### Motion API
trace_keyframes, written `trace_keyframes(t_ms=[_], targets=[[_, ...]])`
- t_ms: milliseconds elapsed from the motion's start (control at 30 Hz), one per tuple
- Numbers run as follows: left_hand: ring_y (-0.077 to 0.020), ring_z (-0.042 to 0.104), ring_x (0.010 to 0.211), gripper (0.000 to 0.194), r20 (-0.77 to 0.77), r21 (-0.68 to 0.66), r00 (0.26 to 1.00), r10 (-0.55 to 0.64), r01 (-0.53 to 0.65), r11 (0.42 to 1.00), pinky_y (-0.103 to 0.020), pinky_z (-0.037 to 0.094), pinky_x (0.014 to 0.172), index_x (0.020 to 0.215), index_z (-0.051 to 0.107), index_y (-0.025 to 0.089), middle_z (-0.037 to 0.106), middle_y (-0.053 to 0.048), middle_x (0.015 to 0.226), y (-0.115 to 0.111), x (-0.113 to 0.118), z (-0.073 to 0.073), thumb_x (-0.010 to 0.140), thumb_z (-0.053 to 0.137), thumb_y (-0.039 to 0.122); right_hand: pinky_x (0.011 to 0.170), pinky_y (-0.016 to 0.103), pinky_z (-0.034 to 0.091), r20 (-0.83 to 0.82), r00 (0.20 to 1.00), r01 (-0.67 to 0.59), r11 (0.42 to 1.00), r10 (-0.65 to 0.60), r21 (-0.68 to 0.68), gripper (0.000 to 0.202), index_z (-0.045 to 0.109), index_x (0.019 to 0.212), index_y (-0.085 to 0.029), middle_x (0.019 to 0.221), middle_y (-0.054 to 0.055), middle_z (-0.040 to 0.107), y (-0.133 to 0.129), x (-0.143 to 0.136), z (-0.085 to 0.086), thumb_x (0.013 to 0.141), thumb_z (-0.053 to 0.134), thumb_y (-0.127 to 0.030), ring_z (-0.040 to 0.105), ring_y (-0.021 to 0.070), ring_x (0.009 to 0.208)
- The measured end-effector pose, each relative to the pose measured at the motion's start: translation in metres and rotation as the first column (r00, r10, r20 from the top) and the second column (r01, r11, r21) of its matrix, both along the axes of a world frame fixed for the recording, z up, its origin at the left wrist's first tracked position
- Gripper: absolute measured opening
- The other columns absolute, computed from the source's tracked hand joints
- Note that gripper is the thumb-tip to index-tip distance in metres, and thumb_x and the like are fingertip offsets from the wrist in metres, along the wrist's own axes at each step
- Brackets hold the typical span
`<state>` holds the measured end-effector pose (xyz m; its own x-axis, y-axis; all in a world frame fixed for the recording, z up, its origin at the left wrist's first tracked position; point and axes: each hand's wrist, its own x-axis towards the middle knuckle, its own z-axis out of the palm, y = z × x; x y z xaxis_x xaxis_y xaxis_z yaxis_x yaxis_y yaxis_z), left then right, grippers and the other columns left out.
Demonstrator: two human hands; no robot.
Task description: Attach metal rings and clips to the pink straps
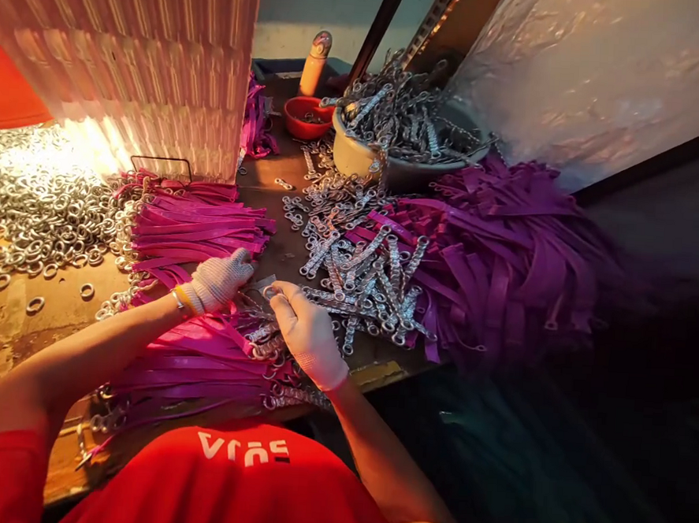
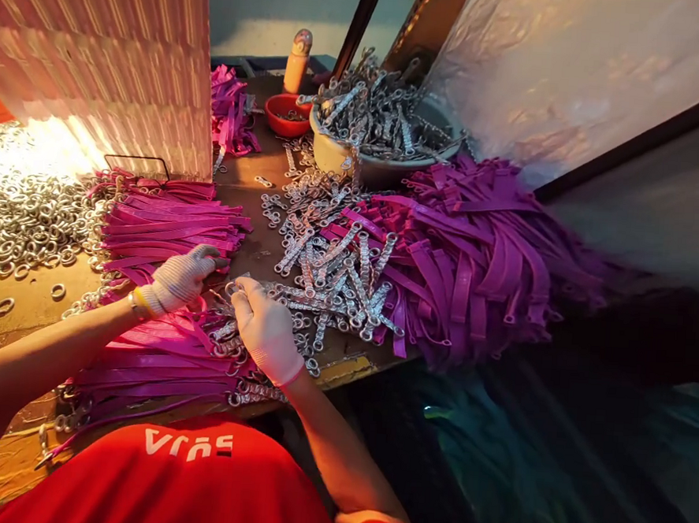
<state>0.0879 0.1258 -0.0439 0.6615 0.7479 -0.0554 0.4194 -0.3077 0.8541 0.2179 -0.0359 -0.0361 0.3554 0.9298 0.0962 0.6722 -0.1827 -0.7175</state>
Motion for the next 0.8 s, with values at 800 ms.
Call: trace_keyframes(t_ms=[800], targets=[[-0.0062,0.036,0.034,0.039,0.045,-0.513,0.998,-0.046,0.062,0.856,-0.017,0.028,0.032,0.072,0.051,0.018,0.044,0.006,0.048,-0.068,-0.090,0.043,0.092,0.057,0.050,0.062,0.031,0.033,0.558,0.724,-0.323,0.914,0.405,-0.244,0.028,0.062,0.116,-0.018,0.092,0.009,0.070,0.007,-0.051,0.035,0.101,0.038,-0.019,0.066,0.0213,0.078]])
